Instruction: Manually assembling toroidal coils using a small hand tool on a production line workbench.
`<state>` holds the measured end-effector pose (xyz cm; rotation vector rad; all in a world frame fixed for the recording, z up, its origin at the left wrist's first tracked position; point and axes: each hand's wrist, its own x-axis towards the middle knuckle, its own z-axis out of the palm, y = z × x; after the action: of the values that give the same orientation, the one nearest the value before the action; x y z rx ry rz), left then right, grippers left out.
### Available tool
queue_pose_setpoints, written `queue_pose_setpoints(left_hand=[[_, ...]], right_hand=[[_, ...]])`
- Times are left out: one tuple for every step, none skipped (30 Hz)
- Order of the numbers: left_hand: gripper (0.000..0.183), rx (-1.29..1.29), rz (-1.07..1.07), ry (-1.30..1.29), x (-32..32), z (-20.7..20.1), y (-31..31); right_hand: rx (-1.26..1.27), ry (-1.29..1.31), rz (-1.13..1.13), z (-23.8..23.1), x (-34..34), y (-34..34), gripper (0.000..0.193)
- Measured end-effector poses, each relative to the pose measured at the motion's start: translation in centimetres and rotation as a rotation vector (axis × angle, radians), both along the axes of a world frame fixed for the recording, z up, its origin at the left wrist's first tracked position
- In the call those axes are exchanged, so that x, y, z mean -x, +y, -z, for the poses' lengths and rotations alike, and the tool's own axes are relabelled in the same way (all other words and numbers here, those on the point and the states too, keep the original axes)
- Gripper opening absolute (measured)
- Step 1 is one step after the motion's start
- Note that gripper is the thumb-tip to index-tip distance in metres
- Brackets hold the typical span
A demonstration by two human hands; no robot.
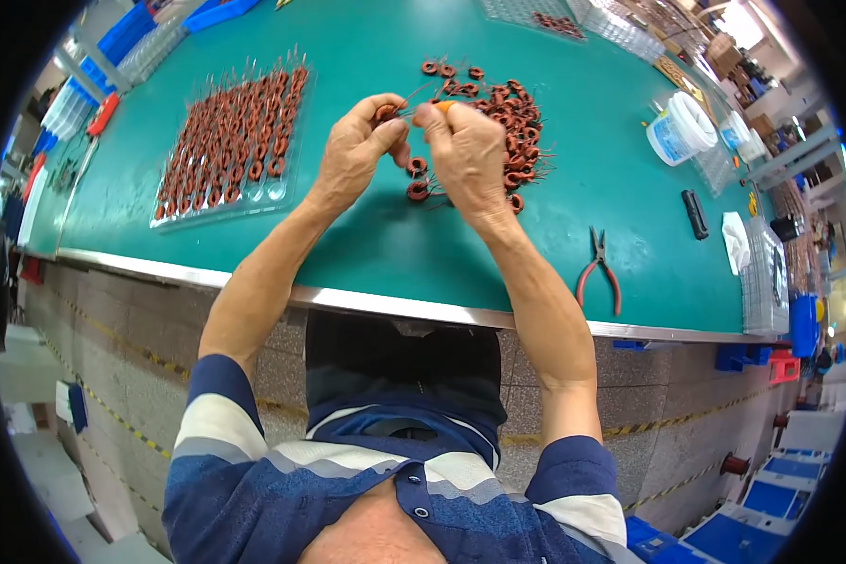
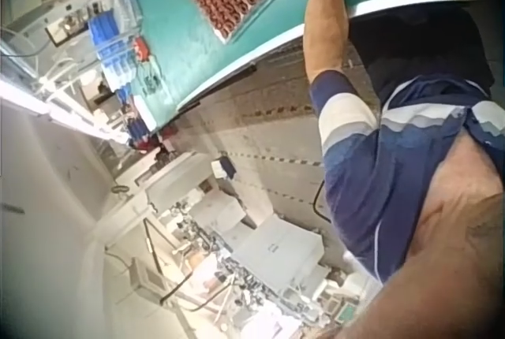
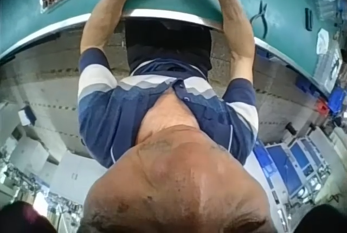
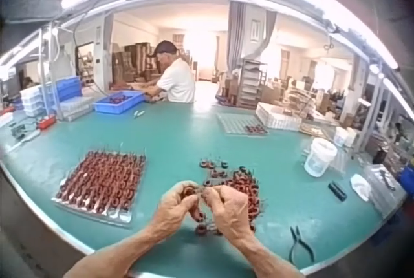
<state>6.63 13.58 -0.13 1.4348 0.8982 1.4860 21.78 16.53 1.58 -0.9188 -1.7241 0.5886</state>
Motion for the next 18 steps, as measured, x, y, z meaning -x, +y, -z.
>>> queue_pose_setpoints(left_hand=[[0.027,0.016,-0.005,0.005,-0.4,-0.1,0.2],[0.027,0.023,-0.007,0.005,-0.5,0.1,0.2],[0.027,0.019,0.009,0.024,-0.7,0.3,0.2],[0.027,0.010,0.024,0.045,-0.7,0.4,0.3],[0.026,0.013,0.013,0.014,-0.7,0.5,0.1],[0.026,0.011,0.011,0.016,-0.6,0.5,0.2],[0.023,0.008,-0.022,0.022,-0.5,0.6,0.1],[0.020,0.003,-0.056,0.028,-0.4,0.6,0.1],[0.020,0.004,-0.057,0.030,-0.3,0.6,0.0],[0.019,-0.005,-0.085,0.079,-0.4,0.5,0.0],[0.019,-0.015,-0.113,0.127,-0.4,0.4,-0.1],[0.019,-0.015,-0.117,0.130,-0.4,0.4,-0.1],[0.021,-0.005,-0.106,0.166,-0.5,0.0,-0.4],[0.022,0.005,-0.096,0.202,-0.5,-0.2,-0.7],[0.022,0.008,-0.096,0.203,-0.7,-0.1,-0.6],[0.023,0.005,-0.068,0.180,-0.9,-0.1,-0.5],[0.023,0.002,-0.039,0.157,-1.0,-0.2,-0.4],[0.024,0.010,-0.053,0.181,-0.8,-0.2,-0.6]], right_hand=[[0.053,0.022,0.011,-0.6,-0.5,-0.1,0.027],[0.162,0.036,-0.037,-0.7,-1.0,0.4,0.028],[0.270,0.050,-0.085,-0.6,-1.5,0.8,0.029],[0.293,0.060,-0.127,-0.6,-1.6,0.9,0.031],[0.315,0.071,-0.148,-0.5,-1.6,1.0,0.030],[0.336,0.081,-0.169,-0.5,-1.5,0.9,0.030],[0.278,0.046,-0.158,-0.4,-1.2,0.9,0.028],[0.279,0.048,-0.160,-0.3,-1.0,0.7,0.028],[0.206,0.010,-0.140,-0.1,-1.0,0.5,0.025],[0.131,-0.028,-0.121,0.1,-0.9,0.5,0.023],[-0.158,-0.125,-0.078,0.6,-0.8,0.8,0.021],[-0.301,-0.182,-0.047,0.8,-0.9,0.9,0.020],[-0.441,-0.241,-0.013,0.6,-1.0,0.5,0.020],[-0.386,-0.203,-0.014,0.5,-1.3,1.0,0.019],[-0.081,-0.093,-0.073,0.1,-1.7,1.1,0.020],[0.220,0.017,-0.130,-0.6,-1.9,1.1,0.021],[0.221,-0.027,-0.144,-0.4,-2.4,1.4,0.024],[0.239,-0.040,-0.137,-0.4,-2.3,1.2,0.025]])
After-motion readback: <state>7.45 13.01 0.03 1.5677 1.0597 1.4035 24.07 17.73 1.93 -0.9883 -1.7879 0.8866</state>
